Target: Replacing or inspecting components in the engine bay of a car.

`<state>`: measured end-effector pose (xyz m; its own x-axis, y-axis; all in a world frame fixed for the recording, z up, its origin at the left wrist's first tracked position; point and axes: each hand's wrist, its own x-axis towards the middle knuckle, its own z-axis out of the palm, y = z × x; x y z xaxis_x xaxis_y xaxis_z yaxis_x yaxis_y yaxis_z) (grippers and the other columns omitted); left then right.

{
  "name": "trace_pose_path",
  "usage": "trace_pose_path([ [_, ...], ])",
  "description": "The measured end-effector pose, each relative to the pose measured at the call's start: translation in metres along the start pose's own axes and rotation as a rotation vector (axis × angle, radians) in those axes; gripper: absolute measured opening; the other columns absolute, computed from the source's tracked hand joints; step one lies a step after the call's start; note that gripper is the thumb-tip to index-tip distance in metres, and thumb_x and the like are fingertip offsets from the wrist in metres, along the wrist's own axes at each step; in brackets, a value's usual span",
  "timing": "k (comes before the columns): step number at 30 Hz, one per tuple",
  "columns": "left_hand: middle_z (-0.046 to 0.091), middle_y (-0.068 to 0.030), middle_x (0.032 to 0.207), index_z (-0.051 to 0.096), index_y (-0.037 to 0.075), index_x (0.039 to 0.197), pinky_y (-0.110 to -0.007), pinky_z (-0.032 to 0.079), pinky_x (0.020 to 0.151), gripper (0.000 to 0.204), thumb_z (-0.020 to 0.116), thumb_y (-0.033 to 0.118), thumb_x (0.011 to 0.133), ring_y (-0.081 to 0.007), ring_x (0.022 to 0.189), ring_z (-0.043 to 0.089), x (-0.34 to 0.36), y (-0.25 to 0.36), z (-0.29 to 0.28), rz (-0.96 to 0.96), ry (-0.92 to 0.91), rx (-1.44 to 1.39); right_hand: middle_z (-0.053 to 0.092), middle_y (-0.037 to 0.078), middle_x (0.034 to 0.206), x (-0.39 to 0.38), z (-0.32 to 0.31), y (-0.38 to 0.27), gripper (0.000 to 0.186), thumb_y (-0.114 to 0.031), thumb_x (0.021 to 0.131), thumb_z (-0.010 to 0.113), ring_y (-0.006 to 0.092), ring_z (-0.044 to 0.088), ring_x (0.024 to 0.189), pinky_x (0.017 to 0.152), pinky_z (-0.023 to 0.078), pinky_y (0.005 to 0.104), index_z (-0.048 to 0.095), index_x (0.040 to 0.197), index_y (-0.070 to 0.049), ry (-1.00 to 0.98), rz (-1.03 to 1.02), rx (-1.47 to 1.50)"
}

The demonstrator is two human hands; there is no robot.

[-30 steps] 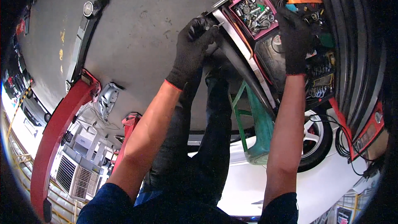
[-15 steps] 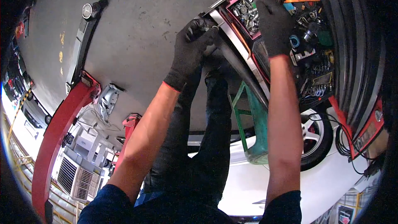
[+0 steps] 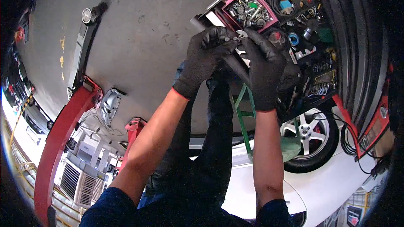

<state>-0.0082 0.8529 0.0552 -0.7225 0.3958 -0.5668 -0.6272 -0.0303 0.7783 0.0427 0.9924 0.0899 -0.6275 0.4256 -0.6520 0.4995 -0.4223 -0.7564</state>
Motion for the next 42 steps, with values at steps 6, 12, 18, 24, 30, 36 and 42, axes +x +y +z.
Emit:
trace_pose_path([
  [6, 0.074, -0.0027, 0.097, 0.071, 0.002, 0.101, -0.027, 0.054, 0.079, 0.010, 0.073, 0.005, 0.092, -0.0097, 0.087, 0.066, -0.001, -0.003, 0.008, -0.039, 0.042, -0.050, 0.071, 0.008, 0.100, -0.006, -0.007, 0.011, 0.022, -0.005, 0.092, 0.072, 0.0153, 0.068, 0.090, 0.077, 0.063, 0.0331, 0.074, 0.113, 0.000, 0.007, -0.154, -0.122],
  [12, 0.073, -0.0032, 0.094, 0.071, 0.001, 0.100, -0.026, 0.053, 0.073, 0.009, 0.071, 0.008, 0.095, -0.0080, 0.082, 0.064, 0.000, -0.003, 0.004, 0.014, 0.128, -0.155, 0.073, 0.009, 0.100, -0.010, -0.012, 0.000, 0.023, -0.004, 0.090, 0.072, 0.0169, 0.071, 0.086, 0.076, 0.061, 0.0300, 0.071, 0.112, 0.004, 0.059, 0.057, 0.108],
  [18, 0.072, -0.0012, 0.093, 0.072, 0.001, 0.103, -0.025, 0.052, 0.073, 0.012, 0.069, 0.010, 0.096, -0.0071, 0.081, 0.063, 0.000, 0.010, 0.003, -0.053, 0.139, -0.011, 0.073, 0.011, 0.099, -0.009, -0.023, 0.007, 0.026, -0.006, 0.090, 0.074, 0.0178, 0.072, 0.083, 0.077, 0.061, 0.0299, 0.070, 0.114, 0.004, 0.030, 0.008, 0.085],
  [24, 0.073, 0.0002, 0.093, 0.071, 0.002, 0.104, -0.027, 0.053, 0.074, 0.016, 0.076, 0.010, 0.091, -0.0074, 0.085, 0.063, -0.002, 0.008, 0.009, 0.005, -0.028, 0.138, 0.072, 0.011, 0.103, -0.016, -0.022, 0.000, 0.024, -0.002, 0.091, 0.072, 0.0185, 0.071, 0.087, 0.083, 0.061, 0.0306, 0.071, 0.114, 0.004, 0.027, 0.117, 0.148],
  [30, 0.070, -0.0097, 0.094, 0.072, 0.004, 0.105, -0.035, 0.055, 0.075, 0.026, 0.080, 0.010, 0.082, -0.0222, 0.084, 0.068, -0.007, 0.007, 0.009, 0.402, 0.031, 0.608, 0.071, 0.012, 0.105, -0.024, -0.027, 0.013, 0.030, -0.006, 0.093, 0.070, 0.0179, 0.070, 0.091, 0.084, 0.064, 0.0346, 0.067, 0.122, 0.003, -0.028, 0.100, 0.163],
  [36, 0.066, -0.0184, 0.104, 0.069, 0.005, 0.104, -0.044, 0.057, 0.082, 0.027, 0.069, 0.004, 0.078, -0.0401, 0.094, 0.067, -0.013, 0.001, 0.000, 0.599, -0.201, 0.842, 0.075, 0.010, 0.094, -0.033, -0.032, 0.017, 0.019, -0.008, 0.089, 0.073, 0.0181, 0.071, 0.086, 0.081, 0.057, 0.0333, 0.074, 0.106, 0.001, 0.054, -0.157, -0.276],
  [42, 0.062, -0.0197, 0.106, 0.063, 0.005, 0.110, -0.048, 0.054, 0.083, 0.035, 0.071, 0.008, 0.076, -0.0429, 0.097, 0.063, -0.021, -0.012, 0.004, 0.573, -0.196, 0.871, 0.076, 0.009, 0.096, -0.035, -0.033, 0.012, 0.025, -0.009, 0.083, 0.079, 0.0162, 0.070, 0.087, 0.083, 0.056, 0.0331, 0.076, 0.106, 0.000, 0.048, -0.171, -0.582],
])
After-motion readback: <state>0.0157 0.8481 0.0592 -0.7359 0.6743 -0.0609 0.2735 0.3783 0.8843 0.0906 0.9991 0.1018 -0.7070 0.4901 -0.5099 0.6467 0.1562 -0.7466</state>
